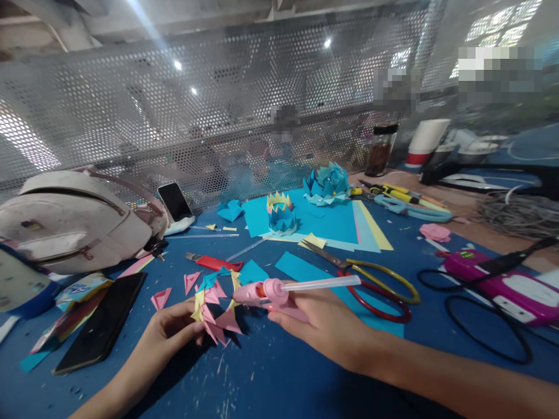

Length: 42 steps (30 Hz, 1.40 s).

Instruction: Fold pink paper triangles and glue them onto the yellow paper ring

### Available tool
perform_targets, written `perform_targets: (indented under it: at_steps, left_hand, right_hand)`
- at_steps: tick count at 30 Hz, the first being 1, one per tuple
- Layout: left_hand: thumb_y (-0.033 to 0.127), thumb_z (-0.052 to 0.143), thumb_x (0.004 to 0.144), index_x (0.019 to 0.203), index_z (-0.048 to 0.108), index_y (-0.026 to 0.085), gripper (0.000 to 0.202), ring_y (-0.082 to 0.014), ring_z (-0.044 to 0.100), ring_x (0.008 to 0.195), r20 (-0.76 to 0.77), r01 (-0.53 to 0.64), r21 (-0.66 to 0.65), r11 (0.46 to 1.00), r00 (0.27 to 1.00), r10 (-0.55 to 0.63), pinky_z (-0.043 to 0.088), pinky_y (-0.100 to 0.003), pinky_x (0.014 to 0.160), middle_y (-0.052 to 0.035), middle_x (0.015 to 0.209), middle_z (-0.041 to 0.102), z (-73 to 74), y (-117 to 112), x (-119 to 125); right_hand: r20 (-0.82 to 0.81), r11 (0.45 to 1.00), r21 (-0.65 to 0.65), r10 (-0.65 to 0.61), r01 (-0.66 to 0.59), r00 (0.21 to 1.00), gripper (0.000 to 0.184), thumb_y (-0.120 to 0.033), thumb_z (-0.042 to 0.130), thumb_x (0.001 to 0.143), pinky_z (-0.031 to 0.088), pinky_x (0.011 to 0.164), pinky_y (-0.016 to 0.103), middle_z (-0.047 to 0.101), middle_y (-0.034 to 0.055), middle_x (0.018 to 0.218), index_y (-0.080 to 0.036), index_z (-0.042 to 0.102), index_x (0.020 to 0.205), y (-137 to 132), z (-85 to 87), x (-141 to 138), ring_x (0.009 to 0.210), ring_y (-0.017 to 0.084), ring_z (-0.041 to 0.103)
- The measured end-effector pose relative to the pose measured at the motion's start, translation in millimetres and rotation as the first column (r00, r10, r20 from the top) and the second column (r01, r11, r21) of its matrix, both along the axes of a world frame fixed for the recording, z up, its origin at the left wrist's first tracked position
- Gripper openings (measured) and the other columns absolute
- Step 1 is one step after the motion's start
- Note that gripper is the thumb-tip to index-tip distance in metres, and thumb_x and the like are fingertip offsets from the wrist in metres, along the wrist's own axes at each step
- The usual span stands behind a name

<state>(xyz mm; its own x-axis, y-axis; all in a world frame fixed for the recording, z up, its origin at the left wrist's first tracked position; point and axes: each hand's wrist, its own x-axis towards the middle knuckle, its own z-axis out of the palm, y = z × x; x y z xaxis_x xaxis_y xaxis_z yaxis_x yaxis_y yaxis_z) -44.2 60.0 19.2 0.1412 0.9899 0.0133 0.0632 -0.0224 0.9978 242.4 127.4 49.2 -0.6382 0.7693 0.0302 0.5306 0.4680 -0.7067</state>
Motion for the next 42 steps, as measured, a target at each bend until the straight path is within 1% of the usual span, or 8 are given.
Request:
perform_targets:
  at_steps: [6, 10, 14, 20, 24, 31, 37, 42]
  left_hand:
    - [0.043, 0.074, 0.083, 0.087, 0.077, 0.017, 0.026, -0.0103, 0.055, 0.061, -0.015, 0.006, -0.002, 1.000, 1.000, -0.006, 0.045, -0.021, 0.059, -0.0038, 0.082, 0.066, -3.4, 1.8, -2.0]
    - [0.042, 0.074, 0.084, 0.088, 0.078, 0.017, 0.026, -0.0102, 0.055, 0.061, -0.018, 0.012, 0.011, 1.000, 1.000, -0.012, 0.046, -0.021, 0.060, -0.0036, 0.081, 0.066, -4.3, 1.9, -2.3]
    - [0.042, 0.074, 0.084, 0.089, 0.078, 0.018, 0.025, -0.0092, 0.055, 0.061, 0.000, 0.018, 0.018, 1.000, 1.000, -0.018, 0.045, -0.020, 0.059, -0.0033, 0.083, 0.067, -4.2, 2.1, -1.9]
    - [0.042, 0.074, 0.083, 0.088, 0.078, 0.017, 0.026, -0.0098, 0.055, 0.061, -0.013, 0.005, 0.002, 1.000, 1.000, -0.005, 0.046, -0.021, 0.060, -0.0042, 0.085, 0.068, -3.3, 1.9, -1.7]
    - [0.042, 0.075, 0.083, 0.088, 0.078, 0.018, 0.025, -0.0098, 0.055, 0.061, -0.009, 0.006, 0.007, 1.000, 1.000, -0.006, 0.046, -0.021, 0.059, -0.0036, 0.082, 0.067, -3.2, 2.4, -1.4]
    - [0.043, 0.075, 0.082, 0.085, 0.077, 0.017, 0.026, -0.0100, 0.055, 0.060, -0.008, -0.001, 0.008, 1.000, 1.000, 0.001, 0.047, -0.022, 0.059, -0.0052, 0.088, 0.069, -4.0, 1.3, -1.2]
    - [0.043, 0.075, 0.082, 0.084, 0.076, 0.017, 0.026, -0.0098, 0.055, 0.061, -0.002, 0.001, 0.006, 1.000, 1.000, -0.001, 0.047, -0.021, 0.059, -0.0044, 0.086, 0.069, -3.0, 1.0, -0.6]
    - [0.046, 0.075, 0.081, 0.084, 0.076, 0.016, 0.030, -0.0108, 0.055, 0.061, -0.016, -0.014, 0.000, 1.000, 1.000, 0.014, 0.047, -0.022, 0.059, -0.0053, 0.085, 0.068, -2.5, 1.3, -0.4]
  right_hand:
    - [0.032, 1.000, 0.008, 0.015, -0.016, 0.999, 0.041, -0.050, 0.046, 0.095, 0.054, 0.093, 0.040, 0.073, 0.0069, 0.118, -0.023, 0.071, 0.114, -0.8, 1.2, -1.4, 0.106, 0.030, 0.068]
    - [0.030, 1.000, 0.024, 0.011, -0.012, 0.999, 0.040, -0.050, 0.047, 0.095, 0.054, 0.094, 0.039, 0.073, 0.0056, 0.117, -0.023, 0.071, 0.113, -2.0, 2.9, -2.1, 0.107, 0.029, 0.068]
    - [0.006, 0.999, 0.042, 0.021, -0.021, 1.000, 0.041, -0.049, 0.048, 0.094, 0.054, 0.094, 0.041, 0.073, 0.0069, 0.116, -0.022, 0.071, 0.114, -3.0, 3.2, -2.2, 0.107, 0.030, 0.068]
    - [0.029, 1.000, 0.030, 0.010, -0.010, 1.000, 0.043, -0.051, 0.047, 0.094, 0.054, 0.094, 0.044, 0.073, 0.0084, 0.116, -0.022, 0.072, 0.115, -3.5, 3.5, -2.2, 0.106, 0.032, 0.068]
    - [0.037, 0.999, 0.033, 0.021, -0.022, 0.999, 0.044, -0.051, 0.046, 0.095, 0.054, 0.095, 0.043, 0.073, 0.0073, 0.119, -0.023, 0.070, 0.118, -3.3, 2.9, -1.6, 0.107, 0.031, 0.068]
    - [0.040, 0.998, 0.050, 0.023, -0.025, 0.999, 0.041, -0.050, 0.047, 0.094, 0.055, 0.092, 0.040, 0.074, 0.0066, 0.115, -0.024, 0.072, 0.115, -3.6, 3.9, -1.3, 0.105, 0.031, 0.069]
    - [0.072, 0.998, 0.055, 0.012, -0.016, 0.997, 0.042, -0.050, 0.046, 0.094, 0.055, 0.091, 0.044, 0.073, 0.0087, 0.114, -0.022, 0.072, 0.112, -3.4, 4.3, -0.9, 0.104, 0.032, 0.069]
    - [0.091, 0.997, 0.071, -0.004, -0.003, 0.996, 0.041, -0.051, 0.045, 0.094, 0.055, 0.093, 0.043, 0.074, 0.0080, 0.110, -0.023, 0.072, 0.107, -3.0, 4.4, -0.7, 0.104, 0.031, 0.068]
